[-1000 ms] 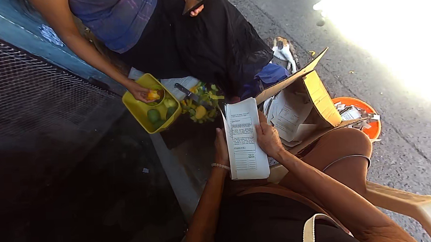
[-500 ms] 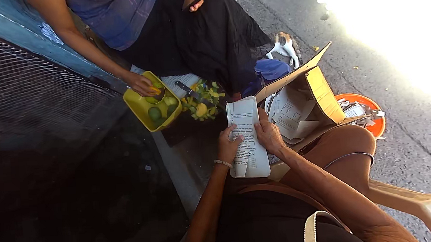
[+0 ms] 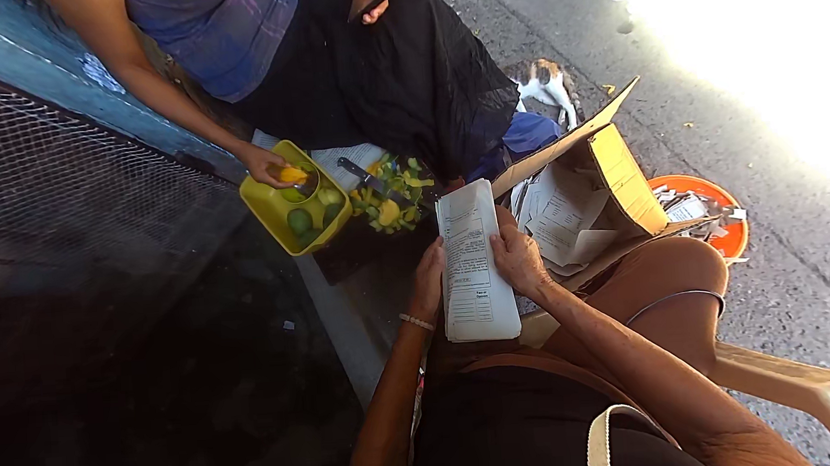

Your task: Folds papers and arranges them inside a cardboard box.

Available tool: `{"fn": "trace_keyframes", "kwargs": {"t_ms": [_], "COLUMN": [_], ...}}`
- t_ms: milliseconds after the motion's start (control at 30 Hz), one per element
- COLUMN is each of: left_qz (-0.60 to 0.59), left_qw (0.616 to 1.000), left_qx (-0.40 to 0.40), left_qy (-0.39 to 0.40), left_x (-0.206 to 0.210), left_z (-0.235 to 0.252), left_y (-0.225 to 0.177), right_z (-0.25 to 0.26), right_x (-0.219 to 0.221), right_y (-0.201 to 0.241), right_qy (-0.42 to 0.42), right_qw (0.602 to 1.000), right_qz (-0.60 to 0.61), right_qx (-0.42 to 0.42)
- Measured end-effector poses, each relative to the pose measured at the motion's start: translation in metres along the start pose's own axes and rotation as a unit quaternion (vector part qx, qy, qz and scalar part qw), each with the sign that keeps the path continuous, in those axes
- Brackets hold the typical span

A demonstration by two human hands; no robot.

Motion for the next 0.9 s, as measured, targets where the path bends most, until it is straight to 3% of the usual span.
{"fn": "trace_keyframes", "kwargs": {"t_ms": [233, 333, 533, 667, 733, 800, 900], "left_qz": [0.118, 0.211, 0.387, 0.406, 0.374, 0.372, 0.415], "left_qw": [0.989, 0.969, 0.914, 0.907, 0.925, 0.928, 0.904], "left_qx": [0.068, 0.081, -0.043, -0.045, -0.018, 0.023, 0.087], "left_qy": [-0.063, -0.098, -0.116, -0.100, -0.070, -0.016, 0.059], "left_x": [0.016, 0.023, 0.035, 0.038, 0.030, 0.018, 0.003], "left_z": [0.006, 0.003, -0.006, -0.005, -0.001, 0.003, 0.011], "left_y": [0.005, 0.006, -0.013, -0.016, -0.016, -0.018, -0.025], "right_z": [0.001, 0.003, 0.009, -0.005, -0.002, 0.011, 0.043], "right_x": [0.006, 0.004, -0.019, -0.013, -0.024, -0.040, -0.054], "right_y": [0.000, -0.001, 0.002, 0.005, 0.006, 0.003, -0.017], "right_qy": [0.006, 0.048, 0.178, 0.245, 0.227, 0.151, 0.058], "right_qw": [1.000, 0.996, 0.966, 0.950, 0.952, 0.968, 0.983], "right_qz": [-0.029, -0.068, -0.187, -0.192, -0.207, -0.200, -0.144], "right_qx": [0.009, -0.031, -0.032, -0.029, -0.005, -0.006, -0.093]}}
Point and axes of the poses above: each hand's wrist, its own z-axis towards the middle knuckle, its own x-axis out of the palm, y = z × x, the point moved 3 cm from there along z, towards the middle knuckle, and after that the axes turned 12 degrees about -x, right-handed, at the moved point
